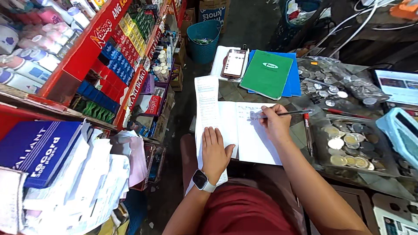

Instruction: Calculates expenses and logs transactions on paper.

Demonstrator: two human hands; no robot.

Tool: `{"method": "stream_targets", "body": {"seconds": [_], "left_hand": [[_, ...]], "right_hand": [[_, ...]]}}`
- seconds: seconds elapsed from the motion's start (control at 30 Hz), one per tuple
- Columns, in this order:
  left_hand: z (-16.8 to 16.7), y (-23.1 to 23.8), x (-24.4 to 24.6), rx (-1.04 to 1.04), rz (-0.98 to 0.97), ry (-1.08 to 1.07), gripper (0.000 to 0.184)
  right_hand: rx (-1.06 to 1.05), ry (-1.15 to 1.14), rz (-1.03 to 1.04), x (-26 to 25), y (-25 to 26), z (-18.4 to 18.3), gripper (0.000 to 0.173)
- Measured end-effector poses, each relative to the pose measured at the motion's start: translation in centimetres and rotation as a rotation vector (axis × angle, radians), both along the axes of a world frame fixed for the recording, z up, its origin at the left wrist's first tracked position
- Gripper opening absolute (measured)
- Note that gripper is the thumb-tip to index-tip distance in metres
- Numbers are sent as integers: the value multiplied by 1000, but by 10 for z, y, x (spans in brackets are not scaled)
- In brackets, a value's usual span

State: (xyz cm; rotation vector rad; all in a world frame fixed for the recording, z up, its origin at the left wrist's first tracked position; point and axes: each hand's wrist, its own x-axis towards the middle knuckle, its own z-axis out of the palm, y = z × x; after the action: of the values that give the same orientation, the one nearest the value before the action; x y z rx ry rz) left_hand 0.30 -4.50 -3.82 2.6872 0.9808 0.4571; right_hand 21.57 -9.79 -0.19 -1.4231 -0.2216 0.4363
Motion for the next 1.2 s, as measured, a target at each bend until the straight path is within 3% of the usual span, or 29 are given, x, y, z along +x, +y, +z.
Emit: {"method": "stream_targets", "body": {"seconds": [0.4,1.0,1.2], "left_hand": [[3,10,12,21,-4,51,76],[15,21,22,54,7,91,70],[17,19,26,66,26,141,80]], "right_hand": [[-62,-156,78,-3,-6,-20,28],[-99,-200,116,-4,-7,-22,26],[-96,-173,130,-1,-3,-11,27]]}}
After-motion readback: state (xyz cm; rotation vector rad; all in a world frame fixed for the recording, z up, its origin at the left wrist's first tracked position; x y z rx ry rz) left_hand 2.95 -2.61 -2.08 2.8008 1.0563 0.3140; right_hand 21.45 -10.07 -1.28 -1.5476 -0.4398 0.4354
